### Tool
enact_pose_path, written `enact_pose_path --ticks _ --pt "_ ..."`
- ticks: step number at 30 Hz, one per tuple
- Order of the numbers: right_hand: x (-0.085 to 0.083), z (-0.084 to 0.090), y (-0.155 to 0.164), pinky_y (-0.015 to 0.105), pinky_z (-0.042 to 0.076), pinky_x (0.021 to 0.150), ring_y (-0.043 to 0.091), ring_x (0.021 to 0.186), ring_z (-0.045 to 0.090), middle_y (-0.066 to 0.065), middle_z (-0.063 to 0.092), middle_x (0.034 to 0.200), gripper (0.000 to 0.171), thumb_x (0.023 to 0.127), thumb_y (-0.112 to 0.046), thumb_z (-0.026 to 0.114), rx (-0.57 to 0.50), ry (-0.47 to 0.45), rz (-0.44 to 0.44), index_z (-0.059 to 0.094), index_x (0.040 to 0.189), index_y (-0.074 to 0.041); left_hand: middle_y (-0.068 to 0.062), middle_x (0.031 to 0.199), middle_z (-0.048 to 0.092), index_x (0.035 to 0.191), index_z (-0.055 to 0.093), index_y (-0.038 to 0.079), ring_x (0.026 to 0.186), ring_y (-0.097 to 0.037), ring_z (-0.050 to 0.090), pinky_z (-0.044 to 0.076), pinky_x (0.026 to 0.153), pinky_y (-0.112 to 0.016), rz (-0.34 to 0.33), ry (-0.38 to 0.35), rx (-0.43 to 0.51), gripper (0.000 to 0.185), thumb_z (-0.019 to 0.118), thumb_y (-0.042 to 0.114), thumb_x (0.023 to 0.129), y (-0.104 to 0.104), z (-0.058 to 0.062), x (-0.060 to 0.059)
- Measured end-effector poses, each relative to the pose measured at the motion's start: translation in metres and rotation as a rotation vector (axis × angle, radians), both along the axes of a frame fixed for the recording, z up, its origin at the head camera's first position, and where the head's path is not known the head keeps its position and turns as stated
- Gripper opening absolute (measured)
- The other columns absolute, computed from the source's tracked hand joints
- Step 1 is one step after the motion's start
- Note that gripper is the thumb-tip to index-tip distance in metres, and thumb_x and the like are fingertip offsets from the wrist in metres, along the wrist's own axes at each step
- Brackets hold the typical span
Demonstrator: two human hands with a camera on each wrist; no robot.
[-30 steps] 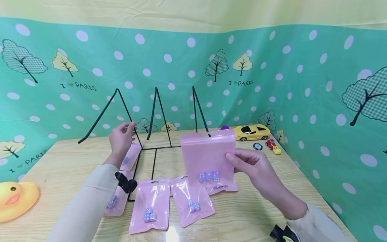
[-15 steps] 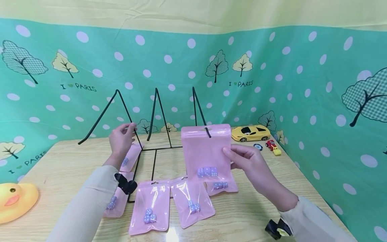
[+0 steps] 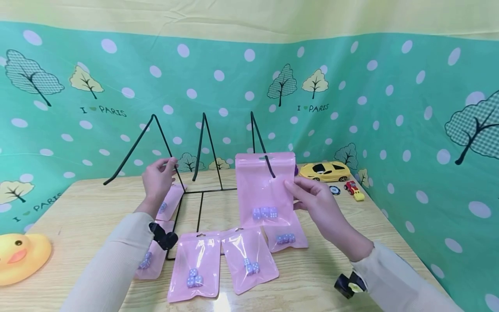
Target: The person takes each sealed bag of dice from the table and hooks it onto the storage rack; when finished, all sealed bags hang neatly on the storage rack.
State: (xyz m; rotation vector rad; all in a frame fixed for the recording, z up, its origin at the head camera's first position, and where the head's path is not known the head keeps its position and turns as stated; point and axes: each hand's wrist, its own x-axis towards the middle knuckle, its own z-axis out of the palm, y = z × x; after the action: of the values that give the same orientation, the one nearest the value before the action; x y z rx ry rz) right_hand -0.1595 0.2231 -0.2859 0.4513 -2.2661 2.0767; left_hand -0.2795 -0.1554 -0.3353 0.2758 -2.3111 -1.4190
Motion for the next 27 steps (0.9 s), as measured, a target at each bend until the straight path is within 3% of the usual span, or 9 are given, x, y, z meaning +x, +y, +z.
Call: enact_pose_path --ticks 4,10,15,20,27 --pt "-0.004 0.003 -0.004 0.027 0.060 0.079 0.014 0.090 0.069 -0.001 0.071 0.103 0.020 0.106 -0.018 0.058 0.044 -0.004 -0.037 0.071 0.114 -0.006 -0.016 0.122 0.071 0.128 0.069 0.007 0.112 -0.032 0.068 0.051 0.100 -0.046 -0.006 0.003 0.009 0.039 0.053 0.036 0.107 0.000 0.000 0.000" --pt "-0.014 0.005 -0.007 0.026 0.059 0.081 0.011 0.092 0.067 -0.004 0.069 0.102 0.019 0.106 -0.013 0.056 0.033 -0.007 -0.062 0.069 0.116 -0.003 -0.016 0.123 0.071 0.129 0.068 0.007 0.113 -0.032 0.068 0.050 0.103 -0.047 -0.010 -0.001 0.010 0.041 0.053 0.038 0.107 -0.001 -0.001 0.000" --pt "-0.024 0.008 -0.011 0.024 0.058 0.080 0.010 0.091 0.066 -0.003 0.067 0.102 0.031 0.107 -0.015 0.054 0.058 -0.014 -0.094 0.061 0.125 0.010 -0.015 0.122 0.071 0.129 0.069 0.009 0.111 -0.031 0.069 0.053 0.097 -0.047 -0.010 0.003 0.004 0.043 0.054 0.042 0.106 -0.003 -0.003 -0.002" --pt "-0.035 0.010 -0.015 0.022 0.057 0.083 0.008 0.094 0.064 -0.004 0.067 0.105 0.040 0.108 -0.020 0.053 0.097 -0.020 -0.116 0.055 0.131 0.013 -0.013 0.123 0.072 0.129 0.069 0.010 0.110 -0.028 0.070 0.058 0.088 -0.042 -0.028 0.004 0.019 0.043 0.054 0.043 0.105 -0.005 -0.006 -0.003" --pt "-0.048 0.013 -0.021 0.022 0.056 0.088 0.006 0.100 0.064 0.005 0.064 0.117 0.042 0.109 -0.022 0.051 0.121 -0.019 -0.136 0.053 0.135 0.011 -0.013 0.121 0.072 0.127 0.071 0.010 0.106 -0.028 0.071 0.059 0.087 -0.042 -0.039 0.015 0.018 0.041 0.057 0.042 0.105 -0.009 -0.008 -0.005"
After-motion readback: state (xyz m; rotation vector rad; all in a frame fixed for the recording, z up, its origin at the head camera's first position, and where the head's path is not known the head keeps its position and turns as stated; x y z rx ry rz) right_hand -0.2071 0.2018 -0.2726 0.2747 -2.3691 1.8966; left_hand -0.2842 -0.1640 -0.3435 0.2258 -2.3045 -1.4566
